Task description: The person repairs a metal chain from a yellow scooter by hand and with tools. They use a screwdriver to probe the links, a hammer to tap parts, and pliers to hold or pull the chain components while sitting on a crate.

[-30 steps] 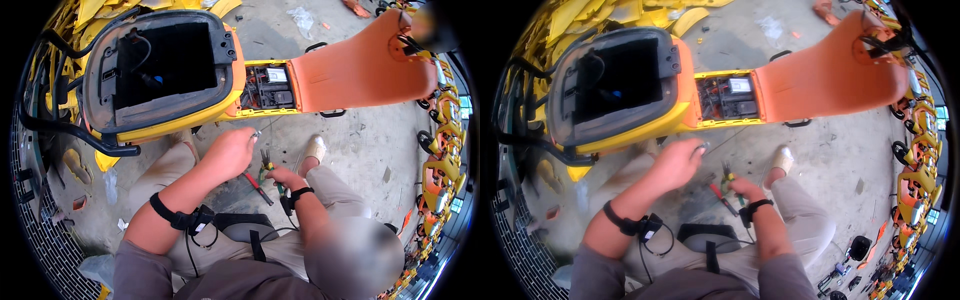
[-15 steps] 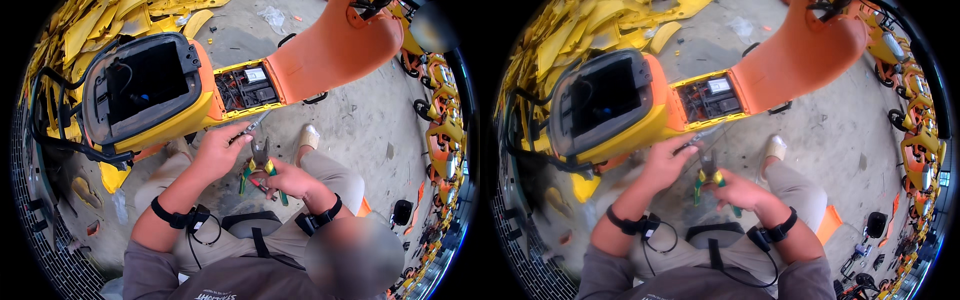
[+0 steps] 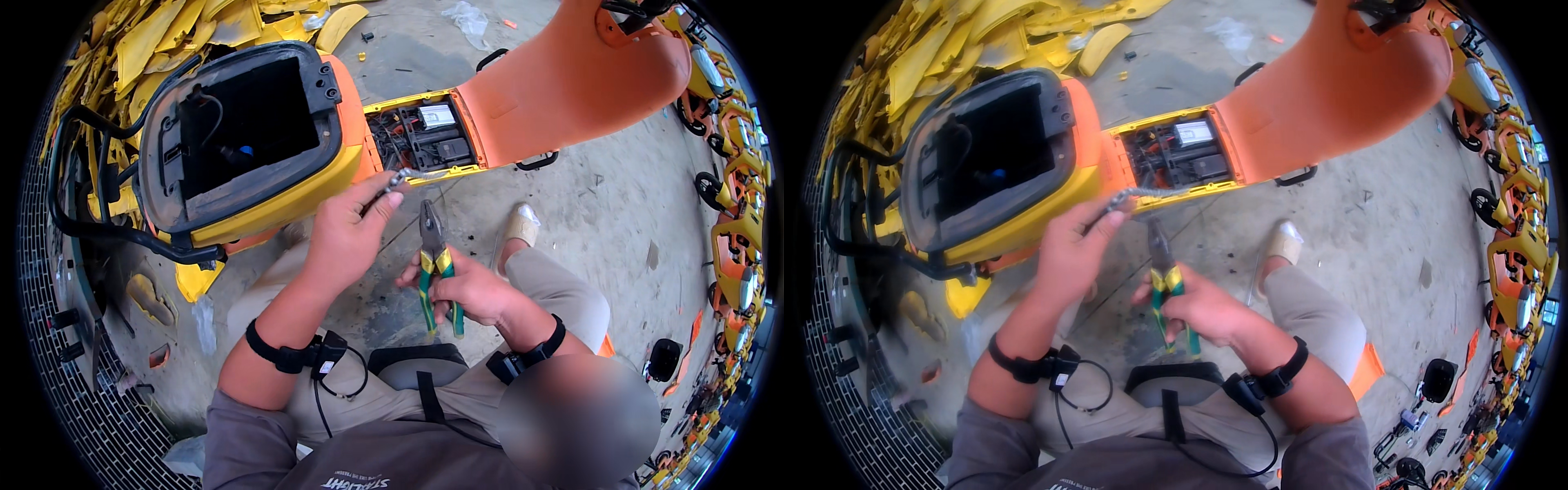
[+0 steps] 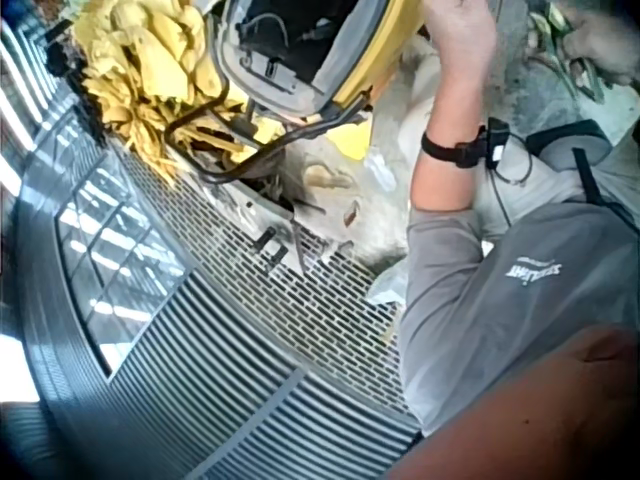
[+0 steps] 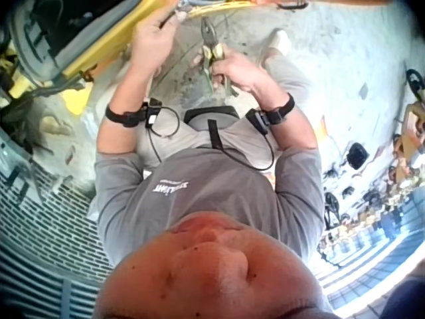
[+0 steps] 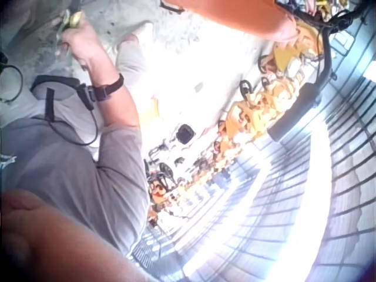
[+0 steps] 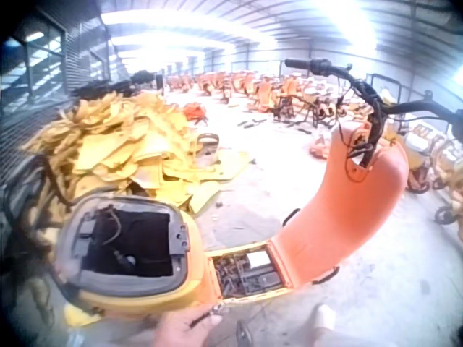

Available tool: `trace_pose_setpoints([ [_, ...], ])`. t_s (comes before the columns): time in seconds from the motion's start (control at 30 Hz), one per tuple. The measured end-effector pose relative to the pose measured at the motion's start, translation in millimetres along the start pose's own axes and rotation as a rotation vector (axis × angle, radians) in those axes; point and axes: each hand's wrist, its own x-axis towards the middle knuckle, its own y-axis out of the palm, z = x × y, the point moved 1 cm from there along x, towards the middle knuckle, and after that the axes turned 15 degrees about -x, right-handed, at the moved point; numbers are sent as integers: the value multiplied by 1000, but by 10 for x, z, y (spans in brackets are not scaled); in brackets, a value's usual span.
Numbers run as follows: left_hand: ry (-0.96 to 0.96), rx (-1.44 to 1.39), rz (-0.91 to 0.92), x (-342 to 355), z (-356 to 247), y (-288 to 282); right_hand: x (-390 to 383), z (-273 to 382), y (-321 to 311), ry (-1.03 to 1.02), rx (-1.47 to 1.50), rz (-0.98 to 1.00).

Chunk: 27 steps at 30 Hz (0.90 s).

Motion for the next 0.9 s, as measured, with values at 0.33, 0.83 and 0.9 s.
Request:
trace_pose_setpoints([
  [0.33, 27, 296, 92, -35, 52, 31, 8, -2, 15, -78, -96, -109],
  [0.83, 159, 425, 125, -30, 73, 99, 18, -30, -38, -41, -371, -276],
  [0.9, 163, 426, 124, -34, 78, 91, 17, -31, -26, -70, -387, -291],
])
